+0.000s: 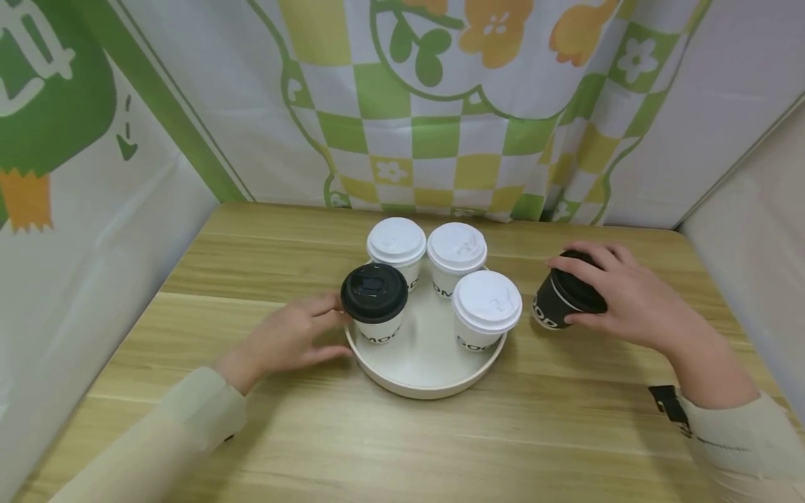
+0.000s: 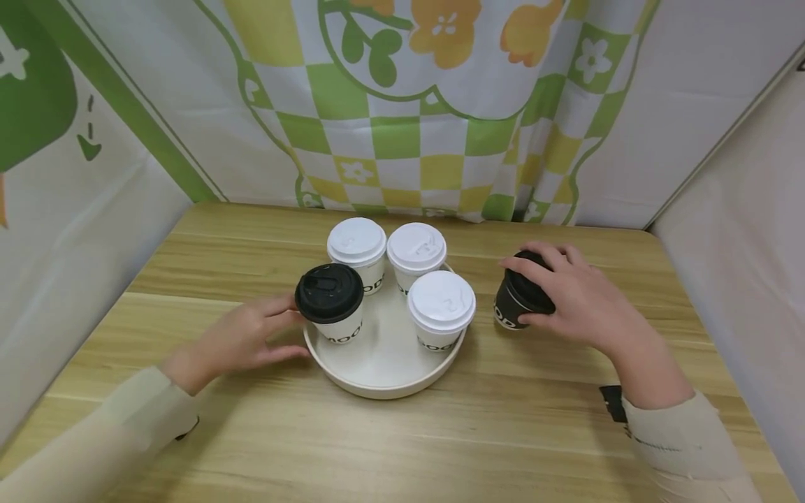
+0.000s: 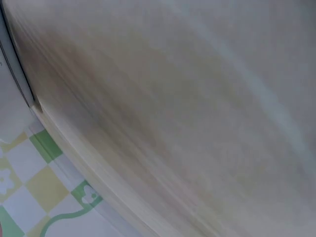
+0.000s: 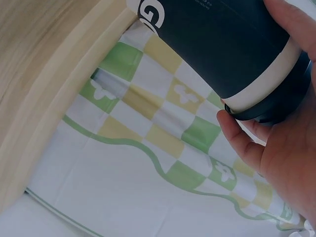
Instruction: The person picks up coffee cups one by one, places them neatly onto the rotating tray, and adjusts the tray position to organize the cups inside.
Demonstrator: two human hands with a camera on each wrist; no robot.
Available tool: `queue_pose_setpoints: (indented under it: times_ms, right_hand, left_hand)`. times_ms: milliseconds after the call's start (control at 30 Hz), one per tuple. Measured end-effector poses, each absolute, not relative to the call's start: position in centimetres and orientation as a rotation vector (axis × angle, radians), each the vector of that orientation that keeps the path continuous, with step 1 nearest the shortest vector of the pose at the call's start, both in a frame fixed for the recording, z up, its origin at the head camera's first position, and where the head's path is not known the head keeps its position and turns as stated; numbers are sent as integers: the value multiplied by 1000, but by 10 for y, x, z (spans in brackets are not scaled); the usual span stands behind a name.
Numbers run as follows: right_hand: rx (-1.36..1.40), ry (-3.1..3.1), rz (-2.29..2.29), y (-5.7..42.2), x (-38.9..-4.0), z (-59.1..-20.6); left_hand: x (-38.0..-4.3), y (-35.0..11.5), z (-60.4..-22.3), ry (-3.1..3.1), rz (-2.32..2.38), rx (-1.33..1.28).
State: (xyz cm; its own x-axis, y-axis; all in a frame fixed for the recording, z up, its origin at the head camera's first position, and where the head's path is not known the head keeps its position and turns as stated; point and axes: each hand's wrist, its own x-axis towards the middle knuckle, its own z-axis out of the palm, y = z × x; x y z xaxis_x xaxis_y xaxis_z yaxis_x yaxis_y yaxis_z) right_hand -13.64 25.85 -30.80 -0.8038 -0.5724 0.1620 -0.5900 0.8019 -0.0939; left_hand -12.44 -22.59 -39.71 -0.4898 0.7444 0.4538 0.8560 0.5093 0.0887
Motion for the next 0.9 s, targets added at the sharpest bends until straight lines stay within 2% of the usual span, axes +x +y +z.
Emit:
queue_pose_setpoints:
  times_ms: [400,900]
  right_hand:
    - [974,-2778,203,258,-125,-293]
    - [1140,-2662,222,239,-98,-269]
  left_hand:
    - [-111,-217,-398,-2372,-403,-1275]
    - [-110,-221,-401,-2274,-328,-1316]
